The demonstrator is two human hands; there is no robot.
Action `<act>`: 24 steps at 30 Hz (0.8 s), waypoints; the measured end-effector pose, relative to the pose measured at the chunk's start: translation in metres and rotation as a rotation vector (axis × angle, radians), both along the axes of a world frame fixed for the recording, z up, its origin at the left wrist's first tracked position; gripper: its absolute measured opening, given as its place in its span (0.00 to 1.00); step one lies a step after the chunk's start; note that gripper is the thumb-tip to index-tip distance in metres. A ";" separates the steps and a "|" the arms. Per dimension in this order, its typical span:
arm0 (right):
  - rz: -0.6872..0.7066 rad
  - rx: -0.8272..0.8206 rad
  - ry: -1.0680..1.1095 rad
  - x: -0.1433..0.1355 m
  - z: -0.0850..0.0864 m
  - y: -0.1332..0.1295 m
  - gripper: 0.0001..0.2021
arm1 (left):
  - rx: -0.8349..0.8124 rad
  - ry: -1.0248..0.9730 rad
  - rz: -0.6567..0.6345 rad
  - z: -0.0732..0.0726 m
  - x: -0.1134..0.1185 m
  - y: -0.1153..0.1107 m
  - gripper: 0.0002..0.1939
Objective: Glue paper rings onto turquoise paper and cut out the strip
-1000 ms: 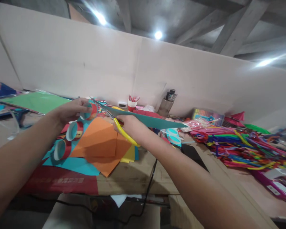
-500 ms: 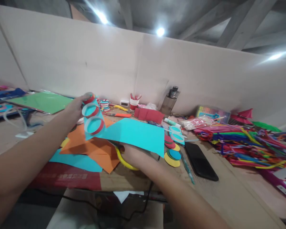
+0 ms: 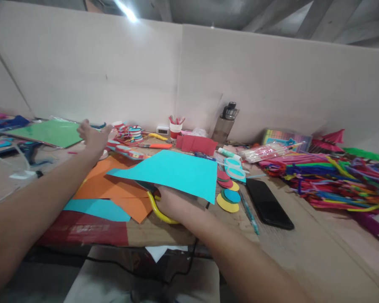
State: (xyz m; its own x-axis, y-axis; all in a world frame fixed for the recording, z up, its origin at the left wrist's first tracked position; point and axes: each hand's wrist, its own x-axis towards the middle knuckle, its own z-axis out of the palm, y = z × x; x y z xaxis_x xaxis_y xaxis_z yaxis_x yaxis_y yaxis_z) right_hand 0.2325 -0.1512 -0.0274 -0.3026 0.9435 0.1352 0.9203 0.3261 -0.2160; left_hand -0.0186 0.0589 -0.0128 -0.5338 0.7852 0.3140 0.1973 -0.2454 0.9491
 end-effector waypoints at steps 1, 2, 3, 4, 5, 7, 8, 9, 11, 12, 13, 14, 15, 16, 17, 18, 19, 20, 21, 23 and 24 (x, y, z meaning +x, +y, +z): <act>0.008 0.000 0.010 0.001 -0.001 0.000 0.24 | 0.052 0.151 -0.010 0.004 0.001 -0.006 0.44; 0.017 -0.003 0.021 0.001 -0.002 0.001 0.24 | 0.092 0.291 -0.141 0.010 0.003 -0.013 0.42; 0.025 -0.006 0.034 0.002 -0.003 0.001 0.24 | 0.114 0.385 -0.327 0.016 0.008 -0.023 0.36; 0.032 -0.002 0.050 0.003 -0.005 0.002 0.24 | 0.099 0.489 -0.587 0.024 0.014 -0.034 0.30; 0.042 0.010 0.067 0.004 -0.006 0.003 0.24 | 0.077 0.588 -0.828 0.030 0.022 -0.047 0.28; 0.080 0.038 0.089 0.007 -0.011 0.005 0.25 | 0.059 0.843 -1.124 0.041 0.041 -0.075 0.30; 0.103 0.048 0.092 0.008 -0.012 0.006 0.25 | 0.085 0.971 -1.193 0.043 0.052 -0.089 0.35; 0.122 0.053 0.089 0.008 -0.013 0.006 0.25 | 0.112 1.085 -1.223 0.043 0.062 -0.102 0.39; 0.113 0.060 0.079 0.008 -0.014 0.007 0.24 | 0.106 1.251 -1.258 0.040 0.079 -0.124 0.39; 0.087 0.060 0.069 0.008 -0.013 0.007 0.23 | 0.089 1.301 -1.244 0.037 0.086 -0.131 0.37; 0.052 0.056 0.057 0.007 -0.012 0.007 0.22 | 0.092 1.352 -1.226 0.034 0.092 -0.137 0.34; 0.021 0.041 0.037 0.006 -0.010 0.007 0.21 | 0.084 1.394 -1.220 0.032 0.096 -0.140 0.30; -0.002 0.018 0.013 0.006 -0.008 0.007 0.21 | 0.076 1.427 -1.213 0.030 0.099 -0.141 0.27; -0.017 0.004 -0.004 0.006 -0.007 0.007 0.20 | 0.067 1.455 -1.209 0.029 0.101 -0.141 0.25; -0.021 0.003 -0.008 0.006 -0.005 0.007 0.20 | 0.051 1.472 -1.210 0.028 0.102 -0.140 0.24; -0.018 0.011 -0.007 0.006 -0.004 0.007 0.20 | 0.029 1.478 -1.207 0.028 0.102 -0.137 0.24; -0.012 0.023 -0.004 0.007 -0.003 0.008 0.21 | 0.006 1.468 -1.198 0.029 0.101 -0.133 0.25; -0.006 0.025 -0.012 0.008 -0.002 0.008 0.22 | -0.012 1.432 -1.174 0.031 0.099 -0.128 0.25; -0.008 0.004 -0.035 0.010 0.000 0.008 0.22 | -0.032 1.372 -1.133 0.033 0.097 -0.122 0.25; -0.050 -0.080 -0.116 0.014 0.005 0.009 0.20 | -0.011 1.126 -0.960 0.041 0.090 -0.110 0.23; -0.091 -0.133 -0.158 0.016 0.009 0.009 0.19 | -0.015 0.970 -0.872 0.047 0.086 -0.104 0.16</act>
State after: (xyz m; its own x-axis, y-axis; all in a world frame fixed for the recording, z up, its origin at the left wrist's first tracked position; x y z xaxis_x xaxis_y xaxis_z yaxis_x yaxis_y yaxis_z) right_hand 0.2489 -0.1417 -0.0188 -0.2231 0.9742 -0.0348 0.9705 0.2186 -0.1020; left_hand 0.0677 -0.0453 0.0346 0.5882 0.7624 0.2696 0.5813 -0.6304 0.5145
